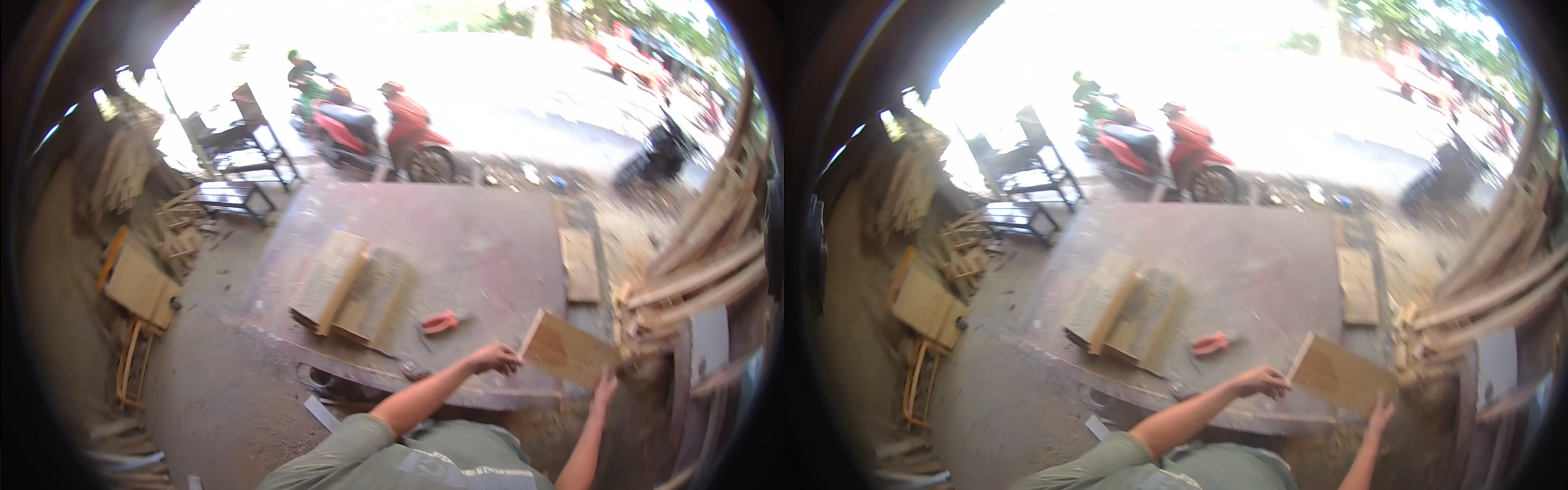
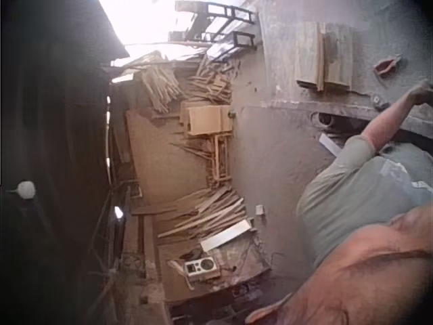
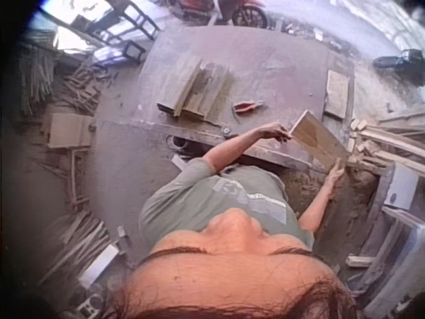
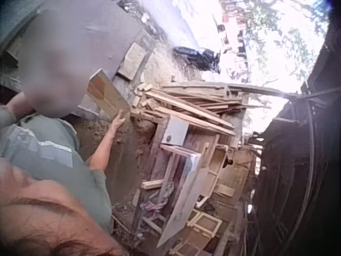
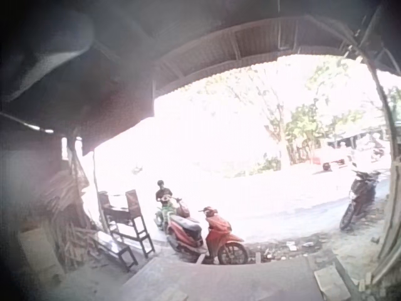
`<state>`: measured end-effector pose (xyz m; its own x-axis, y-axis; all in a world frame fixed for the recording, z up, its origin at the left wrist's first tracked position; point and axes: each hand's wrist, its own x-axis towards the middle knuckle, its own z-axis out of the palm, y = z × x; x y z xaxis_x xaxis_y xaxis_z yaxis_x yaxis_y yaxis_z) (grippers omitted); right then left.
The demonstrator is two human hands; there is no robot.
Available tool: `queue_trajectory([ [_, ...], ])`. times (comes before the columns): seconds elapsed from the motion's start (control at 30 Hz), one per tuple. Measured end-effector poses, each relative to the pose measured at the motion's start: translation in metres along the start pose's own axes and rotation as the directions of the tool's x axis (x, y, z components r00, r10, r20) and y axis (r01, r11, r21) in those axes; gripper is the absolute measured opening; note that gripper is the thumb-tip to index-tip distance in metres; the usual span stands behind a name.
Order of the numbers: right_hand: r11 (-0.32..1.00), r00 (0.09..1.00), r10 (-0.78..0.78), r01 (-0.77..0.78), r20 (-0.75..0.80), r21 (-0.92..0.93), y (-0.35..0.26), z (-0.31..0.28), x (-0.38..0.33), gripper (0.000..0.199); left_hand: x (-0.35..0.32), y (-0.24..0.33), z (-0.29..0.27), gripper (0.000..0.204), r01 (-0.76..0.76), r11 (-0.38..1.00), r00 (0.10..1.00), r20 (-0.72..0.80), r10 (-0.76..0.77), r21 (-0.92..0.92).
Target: The person handles and sorts small wooden blocks on a workbench and then moves to organize similar pieces on the workshop floor by hand.
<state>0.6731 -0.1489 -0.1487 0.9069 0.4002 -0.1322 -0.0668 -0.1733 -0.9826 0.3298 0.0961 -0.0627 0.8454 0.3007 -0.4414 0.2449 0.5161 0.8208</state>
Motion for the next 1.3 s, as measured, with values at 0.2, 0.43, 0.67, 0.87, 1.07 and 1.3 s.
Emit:
queue_trajectory([
  [0.2,0.924,0.991,-0.072,0.024,-0.111,-0.382,0.007,-0.046,0.003,0.071,0.000,0.012,-0.030,0.032,0.032,0.993,0.987,-0.160,-0.013,0.116],
  [0.43,0.863,0.958,-0.270,0.198,-0.095,-0.465,0.012,-0.063,0.047,0.051,0.004,-0.006,-0.082,0.048,0.311,0.264,0.510,-0.394,0.765,0.913],
  [0.67,0.805,0.991,0.040,0.044,0.128,-0.592,-0.046,-0.057,0.052,0.046,0.036,-0.003,-0.025,0.057,-0.213,0.274,0.761,-0.017,0.648,0.938],
  [0.87,0.611,0.986,-0.107,0.167,0.128,-0.774,-0.024,-0.075,0.035,0.054,0.058,-0.033,0.002,0.079,-0.283,0.360,0.904,0.121,0.410,0.889],
  [1.07,0.511,0.966,-0.168,0.255,0.195,-0.821,-0.022,-0.058,0.018,0.053,0.065,-0.035,0.000,0.083,-0.248,0.334,0.932,0.129,0.340,0.909],
  [1.3,0.511,0.958,-0.148,0.286,0.245,-0.811,-0.030,-0.034,0.002,0.057,0.052,-0.024,-0.007,0.063,-0.188,0.231,0.928,0.096,0.360,0.955],
])
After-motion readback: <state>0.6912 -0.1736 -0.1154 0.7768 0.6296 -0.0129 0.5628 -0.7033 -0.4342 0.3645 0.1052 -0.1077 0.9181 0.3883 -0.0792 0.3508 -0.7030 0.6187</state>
